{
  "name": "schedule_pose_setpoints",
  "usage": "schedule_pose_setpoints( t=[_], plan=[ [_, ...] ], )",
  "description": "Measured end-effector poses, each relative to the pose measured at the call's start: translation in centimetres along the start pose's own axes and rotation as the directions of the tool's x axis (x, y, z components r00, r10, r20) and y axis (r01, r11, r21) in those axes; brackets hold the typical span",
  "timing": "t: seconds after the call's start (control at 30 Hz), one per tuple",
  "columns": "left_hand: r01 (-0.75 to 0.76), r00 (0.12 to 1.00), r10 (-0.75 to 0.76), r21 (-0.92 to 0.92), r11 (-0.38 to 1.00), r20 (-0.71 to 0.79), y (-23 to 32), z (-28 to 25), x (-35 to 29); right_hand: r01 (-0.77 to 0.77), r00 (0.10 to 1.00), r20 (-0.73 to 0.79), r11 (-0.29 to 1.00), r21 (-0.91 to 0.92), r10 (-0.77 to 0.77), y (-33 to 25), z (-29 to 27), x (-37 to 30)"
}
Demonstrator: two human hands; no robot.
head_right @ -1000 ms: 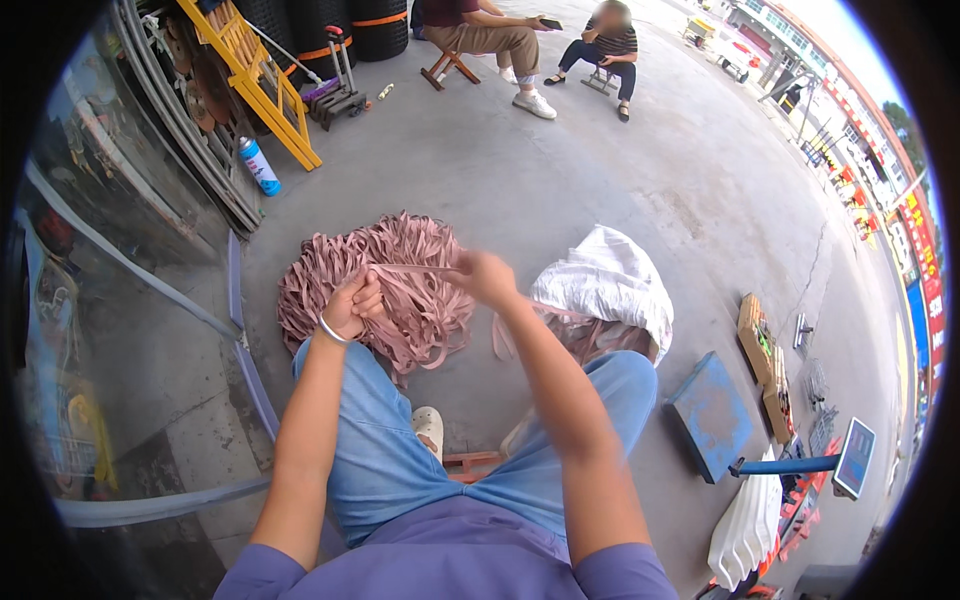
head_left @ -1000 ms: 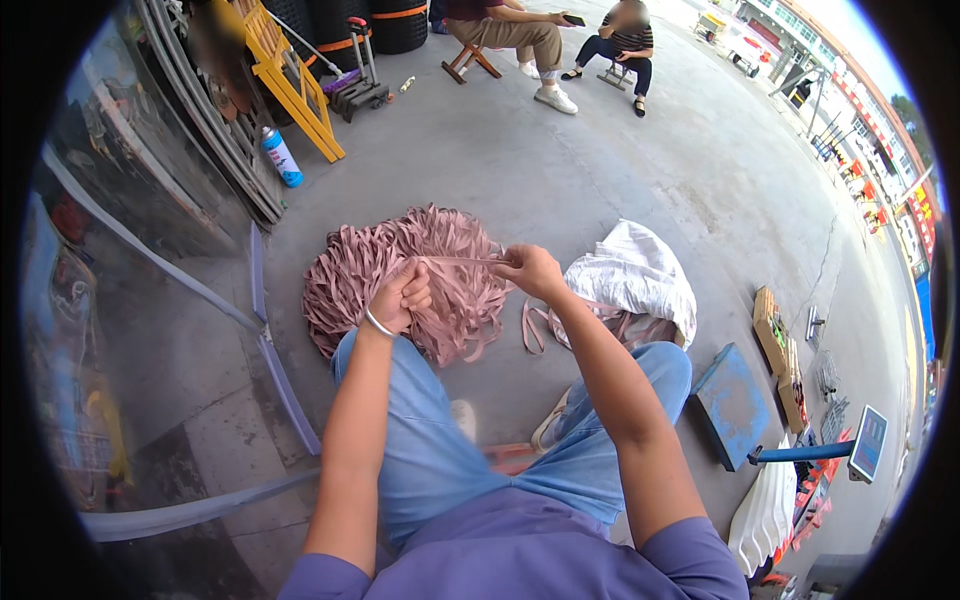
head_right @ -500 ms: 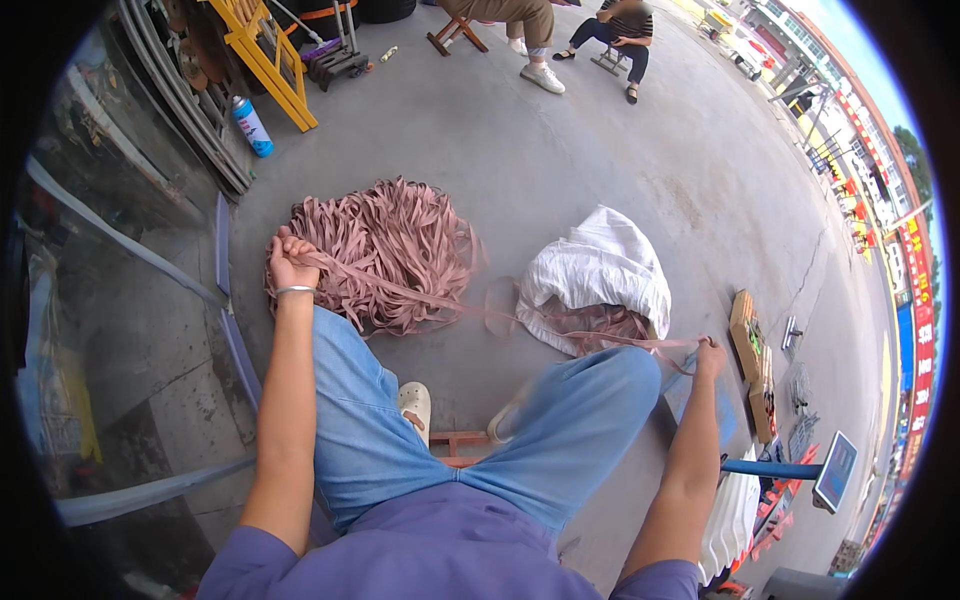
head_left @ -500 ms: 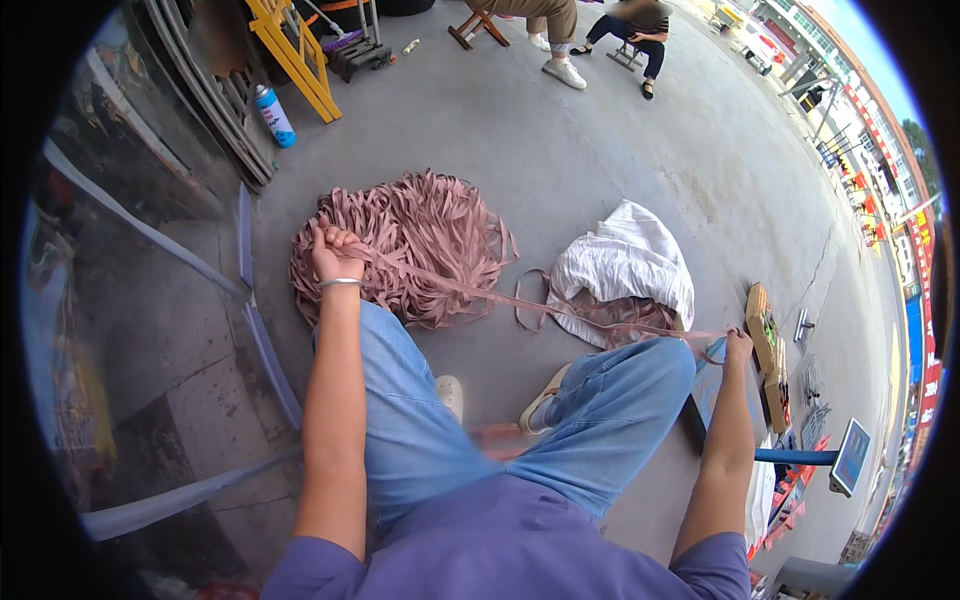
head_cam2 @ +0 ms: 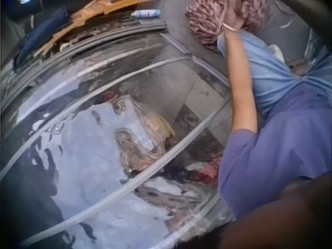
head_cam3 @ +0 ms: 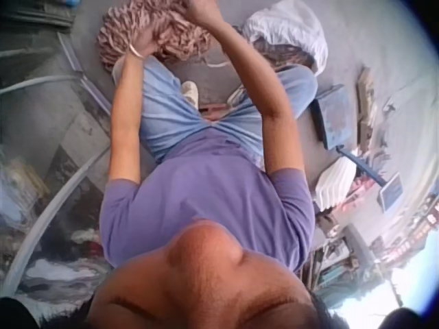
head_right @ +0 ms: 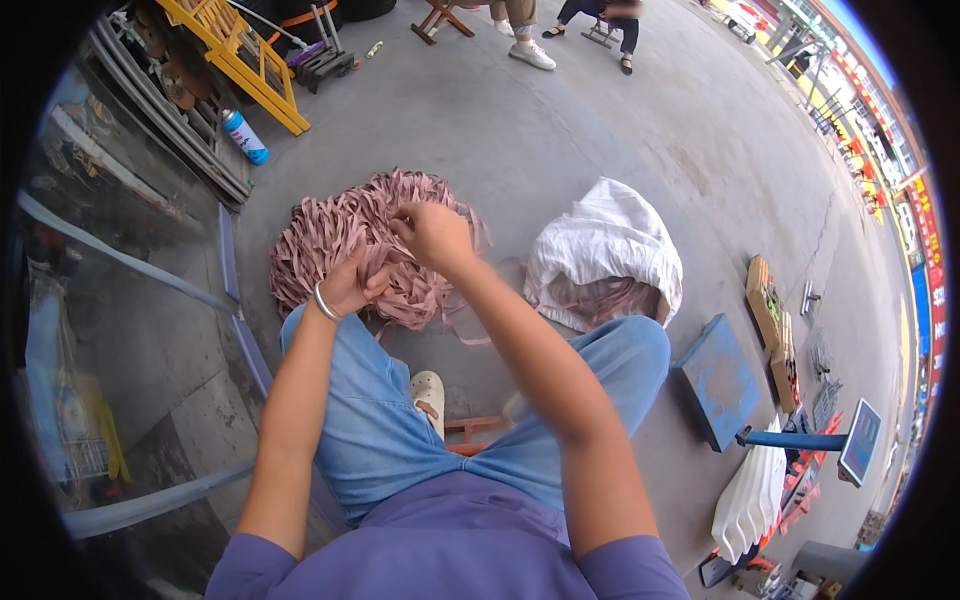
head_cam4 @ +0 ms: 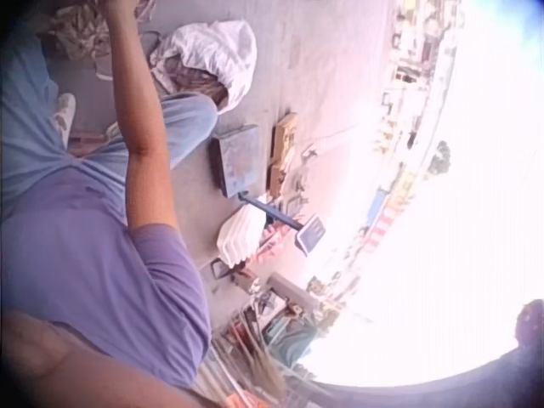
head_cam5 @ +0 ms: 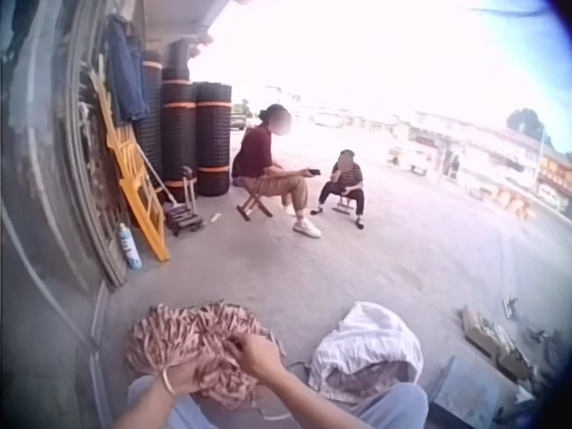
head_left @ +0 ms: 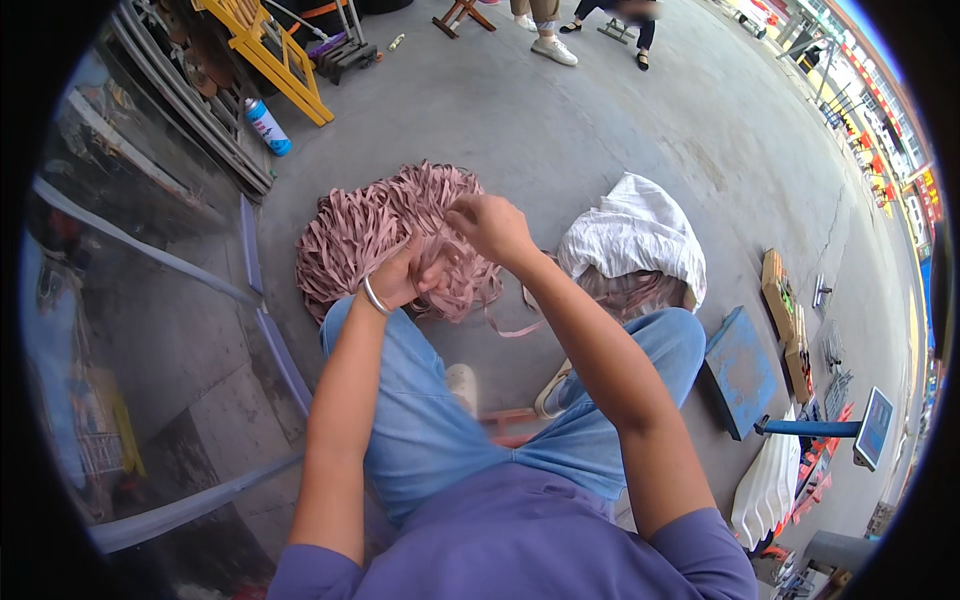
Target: The person sits on the ground and repeatedly pulls pink fabric strips from a white sack, then places them into a growing pile on the floor. The person continues this process throughout the clip.
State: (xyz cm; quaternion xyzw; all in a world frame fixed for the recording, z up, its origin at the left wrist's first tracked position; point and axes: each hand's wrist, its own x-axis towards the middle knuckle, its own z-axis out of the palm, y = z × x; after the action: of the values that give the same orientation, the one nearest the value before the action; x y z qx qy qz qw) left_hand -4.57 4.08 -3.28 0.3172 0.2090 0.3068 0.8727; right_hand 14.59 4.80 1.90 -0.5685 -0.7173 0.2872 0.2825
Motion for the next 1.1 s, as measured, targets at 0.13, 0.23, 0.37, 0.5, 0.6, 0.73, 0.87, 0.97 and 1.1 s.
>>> schedule_pose_setpoints(
  t=[0.13, 0.23, 0.37, 0.5, 0.6, 0.73, 0.87, 0.97, 1.1],
  plan=[
    [-0.266, 0.948, 0.238, -0.115, 0.957, -0.212, 0.0, -2.2, 0.5, -0.285, 0.958, 0.057, 0.957, 0.053, 0.282, 6.6, -2.7, -0.2],
    [-0.657, 0.695, 0.426, -0.271, 0.703, -0.580, 1.8, -5.0, -0.1, -0.464, 0.880, -0.110, 0.886, 0.010, 0.463, 16.1, -10.2, -4.9],
    [-0.875, 0.364, 0.445, -0.136, 0.465, -0.818, 2.9, -10.6, -3.1, -0.726, 0.548, -0.485, 0.675, 0.127, 0.681, 28.0, -23.7, -17.6],
    [-0.866, 0.427, 0.512, -0.174, 0.468, -0.746, 2.1, -12.0, -2.5, -0.900, 0.062, -0.794, 0.377, 0.217, 0.604, 34.0, -33.3, -31.5],
    [-0.721, 0.647, 0.510, -0.238, 0.651, -0.567, 2.2, -9.0, -1.0, -0.830, 0.193, -0.729, 0.506, 0.236, 0.657, 30.7, -28.8, -25.6],
    [-0.528, 0.803, 0.407, -0.201, 0.825, -0.435, 1.4, -4.9, 1.4, -0.495, 0.868, -0.107, 0.831, -0.253, 0.485, 18.6, -13.6, -15.2],
    [-0.338, 0.930, 0.284, -0.241, 0.910, -0.235, 0.7, -2.4, 1.6, 0.064, 0.827, 0.561, 0.983, -0.170, 0.043, 6.5, -0.3, -10.1],
    [-0.104, 0.994, 0.100, -0.125, 0.987, -0.041, 0.3, -0.2, 0.6, 0.195, 0.923, 0.346, 0.980, -0.042, -0.169, 0.3, 1.9, -5.2],
    [0.104, 0.990, -0.117, 0.153, 0.983, 0.079, 0.2, -1.3, -0.6, -0.042, 0.998, 0.033, 0.994, -0.102, 0.046, 0.3, 1.0, -0.7]
  ],
)
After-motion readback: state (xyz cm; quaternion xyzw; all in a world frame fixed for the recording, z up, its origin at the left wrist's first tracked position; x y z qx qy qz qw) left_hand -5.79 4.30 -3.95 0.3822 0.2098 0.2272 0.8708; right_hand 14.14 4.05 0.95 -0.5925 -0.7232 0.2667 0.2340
